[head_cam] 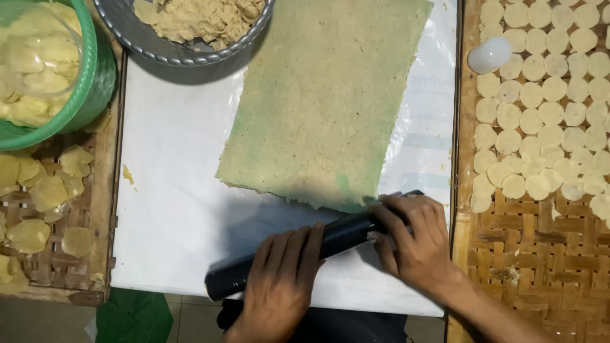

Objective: Rolling out a sheet of dough and using a circular mold to cut out numerous small snack discs.

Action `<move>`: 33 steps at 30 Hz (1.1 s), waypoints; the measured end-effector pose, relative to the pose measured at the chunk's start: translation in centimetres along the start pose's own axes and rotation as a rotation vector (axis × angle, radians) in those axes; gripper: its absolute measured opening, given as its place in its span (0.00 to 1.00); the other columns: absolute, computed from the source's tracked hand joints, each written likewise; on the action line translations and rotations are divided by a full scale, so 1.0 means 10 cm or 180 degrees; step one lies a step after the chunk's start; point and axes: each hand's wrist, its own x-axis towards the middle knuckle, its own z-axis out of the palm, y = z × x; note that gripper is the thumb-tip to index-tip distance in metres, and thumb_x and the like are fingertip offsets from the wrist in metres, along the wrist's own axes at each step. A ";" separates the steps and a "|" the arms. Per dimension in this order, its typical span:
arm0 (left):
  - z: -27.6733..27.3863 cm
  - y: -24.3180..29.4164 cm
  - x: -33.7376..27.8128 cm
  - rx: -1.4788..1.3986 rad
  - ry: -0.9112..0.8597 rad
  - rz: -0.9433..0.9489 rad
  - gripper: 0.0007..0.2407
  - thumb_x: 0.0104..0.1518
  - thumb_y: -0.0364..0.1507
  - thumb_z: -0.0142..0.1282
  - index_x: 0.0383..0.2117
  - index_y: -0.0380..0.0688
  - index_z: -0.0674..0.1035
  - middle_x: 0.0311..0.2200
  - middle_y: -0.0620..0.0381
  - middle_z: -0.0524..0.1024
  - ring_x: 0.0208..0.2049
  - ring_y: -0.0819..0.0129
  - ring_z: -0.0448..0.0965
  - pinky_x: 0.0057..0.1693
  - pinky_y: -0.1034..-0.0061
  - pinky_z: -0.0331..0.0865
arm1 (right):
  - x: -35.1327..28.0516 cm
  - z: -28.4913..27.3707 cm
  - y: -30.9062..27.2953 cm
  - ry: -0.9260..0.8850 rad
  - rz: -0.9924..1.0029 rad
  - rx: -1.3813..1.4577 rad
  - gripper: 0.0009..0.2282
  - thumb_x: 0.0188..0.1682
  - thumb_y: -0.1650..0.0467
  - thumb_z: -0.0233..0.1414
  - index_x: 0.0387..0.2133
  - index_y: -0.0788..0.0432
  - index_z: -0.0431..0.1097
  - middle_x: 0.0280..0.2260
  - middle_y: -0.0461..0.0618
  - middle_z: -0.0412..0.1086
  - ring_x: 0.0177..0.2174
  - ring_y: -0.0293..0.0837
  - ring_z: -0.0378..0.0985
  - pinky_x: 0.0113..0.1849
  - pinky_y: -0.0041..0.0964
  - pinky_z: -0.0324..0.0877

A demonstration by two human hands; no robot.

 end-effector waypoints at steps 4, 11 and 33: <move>-0.23 -0.36 0.42 0.0053 0.0024 0.0395 0.21 0.57 0.29 0.59 0.55 0.30 0.73 0.48 0.41 0.76 0.49 0.54 0.76 0.59 0.56 0.66 | 0.66 -0.19 -0.08 -0.0125 0.0127 0.0125 0.17 0.51 0.67 0.52 0.51 0.62 0.70 0.49 0.62 0.67 0.43 0.55 0.71 0.47 0.49 0.66; 0.01 -0.84 0.86 -0.0160 -0.0336 0.0487 0.16 0.53 0.26 0.62 0.47 0.35 0.77 0.42 0.48 0.77 0.42 0.57 0.76 0.60 0.56 0.62 | 1.23 0.33 0.21 -0.0669 0.0468 -0.0050 0.25 0.58 0.58 0.42 0.57 0.70 0.62 0.62 0.79 0.52 0.63 0.73 0.52 0.61 0.63 0.52; 0.45 -0.73 0.48 0.0305 -0.0640 -0.0089 0.34 0.65 0.48 0.45 0.70 0.33 0.55 0.72 0.34 0.42 0.74 0.43 0.39 0.71 0.34 0.37 | 0.61 0.27 -0.19 -0.1071 0.0411 -0.0241 0.33 0.47 0.65 0.49 0.64 0.75 0.52 0.66 0.72 0.53 0.67 0.63 0.52 0.65 0.58 0.51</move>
